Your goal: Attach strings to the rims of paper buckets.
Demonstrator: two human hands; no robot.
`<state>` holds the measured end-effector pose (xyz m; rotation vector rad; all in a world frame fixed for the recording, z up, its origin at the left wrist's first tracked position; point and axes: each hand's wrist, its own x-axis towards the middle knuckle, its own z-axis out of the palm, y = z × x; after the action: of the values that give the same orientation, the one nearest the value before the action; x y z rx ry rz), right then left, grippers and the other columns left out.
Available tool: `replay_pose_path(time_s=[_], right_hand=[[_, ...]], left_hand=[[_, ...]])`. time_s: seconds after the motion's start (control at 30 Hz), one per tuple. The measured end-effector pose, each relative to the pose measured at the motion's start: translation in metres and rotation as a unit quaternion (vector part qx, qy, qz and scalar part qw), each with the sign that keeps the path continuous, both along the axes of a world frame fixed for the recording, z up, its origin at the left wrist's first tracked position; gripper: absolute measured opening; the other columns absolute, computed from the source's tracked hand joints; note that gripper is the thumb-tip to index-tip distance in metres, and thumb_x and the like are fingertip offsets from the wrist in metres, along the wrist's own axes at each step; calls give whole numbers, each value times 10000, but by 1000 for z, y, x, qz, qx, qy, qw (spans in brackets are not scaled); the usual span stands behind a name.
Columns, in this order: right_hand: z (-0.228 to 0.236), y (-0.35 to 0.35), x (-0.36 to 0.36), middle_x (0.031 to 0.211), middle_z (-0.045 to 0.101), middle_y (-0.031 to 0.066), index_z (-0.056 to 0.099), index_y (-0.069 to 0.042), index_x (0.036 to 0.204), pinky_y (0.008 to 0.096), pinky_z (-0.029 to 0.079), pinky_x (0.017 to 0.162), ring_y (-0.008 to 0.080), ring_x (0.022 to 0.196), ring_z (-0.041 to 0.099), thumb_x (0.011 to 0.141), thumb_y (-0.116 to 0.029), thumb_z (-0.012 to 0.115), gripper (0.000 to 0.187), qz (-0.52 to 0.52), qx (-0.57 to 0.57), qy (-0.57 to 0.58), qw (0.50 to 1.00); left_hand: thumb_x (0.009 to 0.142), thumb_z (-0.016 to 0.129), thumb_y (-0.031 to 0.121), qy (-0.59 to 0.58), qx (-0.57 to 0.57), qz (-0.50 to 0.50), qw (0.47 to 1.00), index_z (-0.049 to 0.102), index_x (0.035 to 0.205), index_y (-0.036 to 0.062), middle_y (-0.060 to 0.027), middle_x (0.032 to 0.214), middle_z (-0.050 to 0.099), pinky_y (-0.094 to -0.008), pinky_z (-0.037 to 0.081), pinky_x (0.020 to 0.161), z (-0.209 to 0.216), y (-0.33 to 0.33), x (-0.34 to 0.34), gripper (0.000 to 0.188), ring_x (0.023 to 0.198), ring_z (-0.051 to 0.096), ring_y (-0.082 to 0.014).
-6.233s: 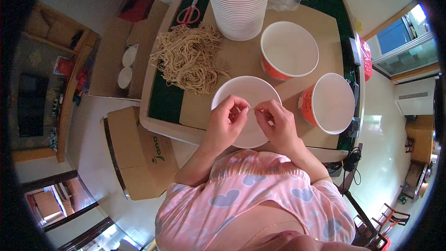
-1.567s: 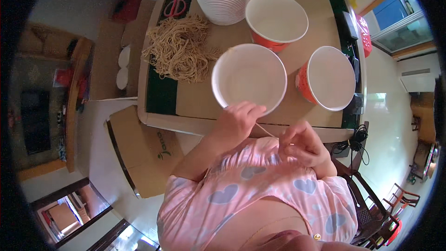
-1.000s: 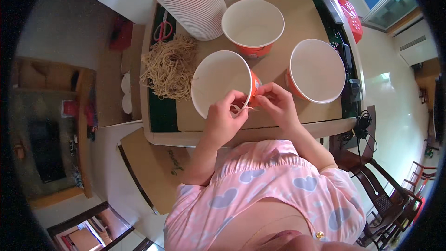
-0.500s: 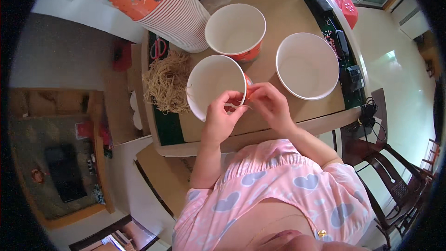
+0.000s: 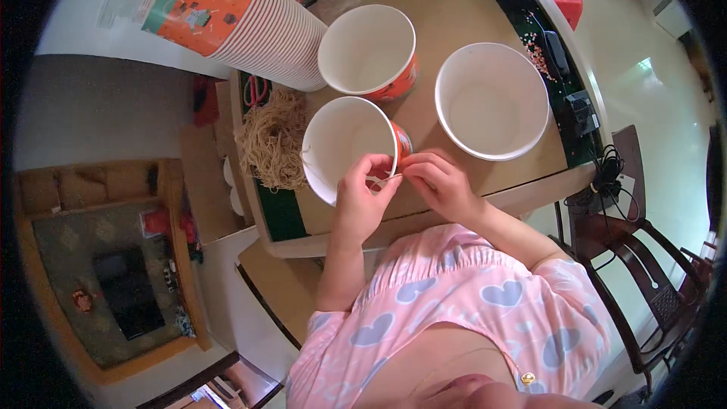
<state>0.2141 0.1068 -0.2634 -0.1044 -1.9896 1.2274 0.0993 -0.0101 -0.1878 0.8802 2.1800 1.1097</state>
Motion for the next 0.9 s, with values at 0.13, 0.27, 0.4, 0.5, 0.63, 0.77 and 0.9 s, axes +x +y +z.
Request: replay_pose_path(time_s=[0.13,0.27,0.4,0.5,0.63,0.77,0.9], right_hand=[[3,2,0,1044,657,108,609,-15,905,366,517,732,287,885,614,756,29,690,176,-27,46,41,998],[0,4,1,1030,657,112,612,-18,906,364,515,724,290,862,615,756,18,692,174,-17,30,24,999],[2,6,1,982,655,105,606,-19,900,355,514,706,288,830,616,755,16,693,173,-20,34,24,999],[-5,8,3,949,646,95,605,-19,917,340,512,703,265,820,623,779,23,682,164,-14,44,-27,999],[1,-2,3,847,636,102,609,-27,906,338,497,686,257,827,618,793,19,666,134,-17,-154,-55,986],[1,-2,1,917,646,100,606,-19,928,318,493,694,244,820,622,810,39,656,141,11,-216,-26,976],[-8,3,1,984,665,105,611,-18,933,317,502,706,246,843,628,797,45,668,160,16,-45,-8,999]], left_hand=[[791,724,34,-7,-2,-8,1000,622,1037,26,-23,924,674,-246,473,712,-2,2,1,267,833,608,-93],[771,721,20,-7,11,-17,1000,602,1011,29,-52,924,666,-257,482,633,-8,2,1,268,778,610,-124],[765,725,19,0,6,-12,1000,602,1016,33,-46,918,663,-252,477,627,-10,3,1,280,765,599,-115],[760,728,17,5,7,-20,1000,602,1019,32,-42,919,662,-250,475,619,-11,3,1,288,765,598,-112],[772,733,31,-6,-16,-20,1000,604,1031,38,-21,935,660,-239,459,638,-7,2,2,289,796,589,-95],[784,740,49,-18,-24,-18,999,609,1043,42,-5,941,659,-229,452,663,-7,0,1,291,810,575,-74],[780,742,50,-8,-20,-17,1000,610,1050,43,-3,940,658,-223,450,653,-8,1,1,300,801,568,-69]])
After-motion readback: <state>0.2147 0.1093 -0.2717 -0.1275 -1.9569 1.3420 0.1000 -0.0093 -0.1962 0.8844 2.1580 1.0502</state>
